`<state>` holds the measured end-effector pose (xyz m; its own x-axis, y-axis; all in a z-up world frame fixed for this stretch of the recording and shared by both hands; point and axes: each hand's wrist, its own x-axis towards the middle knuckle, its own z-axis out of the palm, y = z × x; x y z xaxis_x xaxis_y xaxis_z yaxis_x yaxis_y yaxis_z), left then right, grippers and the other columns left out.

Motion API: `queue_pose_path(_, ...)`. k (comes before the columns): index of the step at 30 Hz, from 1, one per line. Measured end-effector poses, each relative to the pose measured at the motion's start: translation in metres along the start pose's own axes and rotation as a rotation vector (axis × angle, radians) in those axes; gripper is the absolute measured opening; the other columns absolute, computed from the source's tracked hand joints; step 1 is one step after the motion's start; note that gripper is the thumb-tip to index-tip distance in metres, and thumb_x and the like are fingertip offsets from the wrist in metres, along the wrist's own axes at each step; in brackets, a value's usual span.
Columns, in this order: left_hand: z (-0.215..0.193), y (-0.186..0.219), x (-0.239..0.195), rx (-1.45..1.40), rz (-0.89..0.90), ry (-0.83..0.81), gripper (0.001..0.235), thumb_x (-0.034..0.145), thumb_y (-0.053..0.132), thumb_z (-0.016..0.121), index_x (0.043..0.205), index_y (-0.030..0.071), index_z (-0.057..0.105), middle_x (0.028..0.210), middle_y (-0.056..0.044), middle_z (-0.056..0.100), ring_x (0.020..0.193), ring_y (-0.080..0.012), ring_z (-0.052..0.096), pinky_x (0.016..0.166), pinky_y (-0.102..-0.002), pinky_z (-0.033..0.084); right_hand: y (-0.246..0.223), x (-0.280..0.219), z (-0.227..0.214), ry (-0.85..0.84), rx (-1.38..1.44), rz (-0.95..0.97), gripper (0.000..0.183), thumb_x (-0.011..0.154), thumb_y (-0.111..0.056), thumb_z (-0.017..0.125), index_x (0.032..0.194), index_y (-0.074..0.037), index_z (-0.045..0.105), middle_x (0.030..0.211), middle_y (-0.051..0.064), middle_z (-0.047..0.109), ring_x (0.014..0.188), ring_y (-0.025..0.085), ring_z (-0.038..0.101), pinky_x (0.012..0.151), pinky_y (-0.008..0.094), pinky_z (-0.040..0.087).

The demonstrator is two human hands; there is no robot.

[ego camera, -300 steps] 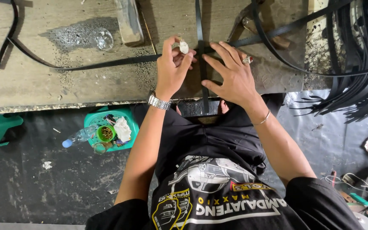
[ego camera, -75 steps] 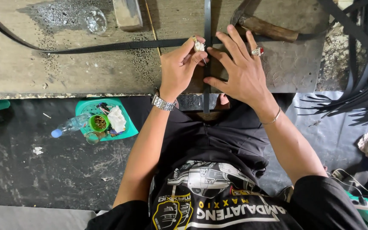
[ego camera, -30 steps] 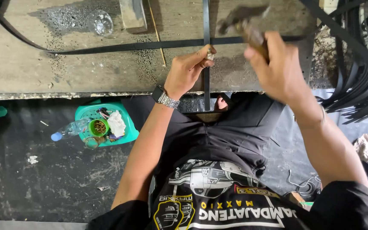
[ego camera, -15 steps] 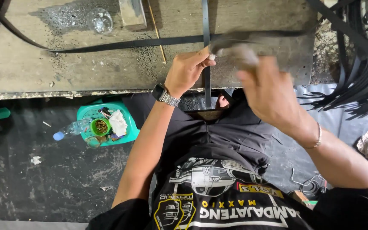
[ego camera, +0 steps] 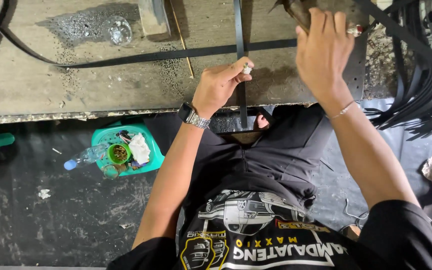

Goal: Applying edge paint to leather straps using a small applicator and then hammering the edges to finish them.

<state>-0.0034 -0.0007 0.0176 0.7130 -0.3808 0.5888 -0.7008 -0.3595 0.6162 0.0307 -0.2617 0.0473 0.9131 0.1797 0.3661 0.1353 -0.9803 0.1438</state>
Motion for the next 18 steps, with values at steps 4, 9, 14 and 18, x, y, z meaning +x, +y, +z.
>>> queue_pose_path(4,-0.001,-0.001,-0.002,0.049,0.006,0.000,0.043,0.093,0.001,0.086,0.126,0.015,0.063,0.070,0.003,0.070,0.063,-0.0050,0.068,0.066,-0.023,0.066,-0.035,-0.004,-0.028,0.190,0.286,-0.078,0.021,0.107,-0.019,0.053,0.121,-0.007,0.063,0.116,0.013,0.063,0.108,0.025,0.052,0.093,0.038,0.034)
queue_pose_path(9,0.004,-0.009,-0.010,-0.016,-0.034,0.004,0.050,0.094,0.000,0.084,0.136,0.015,0.061,0.094,-0.003,0.081,0.082,-0.0128,0.080,0.079,-0.025,0.069,-0.061,-0.016,-0.027,-0.239,0.629,-0.538,0.067,0.099,-0.037,0.073,0.151,0.000,0.053,0.162,0.018,0.041,0.153,0.032,0.034,0.128,0.051,0.025)
queue_pose_path(14,-0.020,0.010,0.020,-0.576,-0.567,0.262,0.032,0.103,0.034,0.060,0.114,0.005,0.067,0.086,-0.011,0.076,0.078,-0.0214,0.080,0.071,-0.030,0.072,-0.063,-0.016,-0.037,-0.111,0.669,-0.516,0.055,0.101,-0.043,0.072,0.128,0.004,0.071,0.153,0.022,0.052,0.147,0.038,0.043,0.124,0.055,0.029)
queue_pose_path(18,-0.023,0.013,0.019,-0.663,-0.675,0.302,0.028,0.102,0.027,0.064,0.118,0.005,0.066,0.092,-0.016,0.078,0.082,-0.0237,0.082,0.076,-0.033,0.073,-0.063,-0.022,-0.040,-0.088,0.716,-0.487,0.057,0.095,-0.044,0.081,0.124,0.005,0.071,0.148,0.022,0.058,0.147,0.038,0.045,0.123,0.059,0.028)
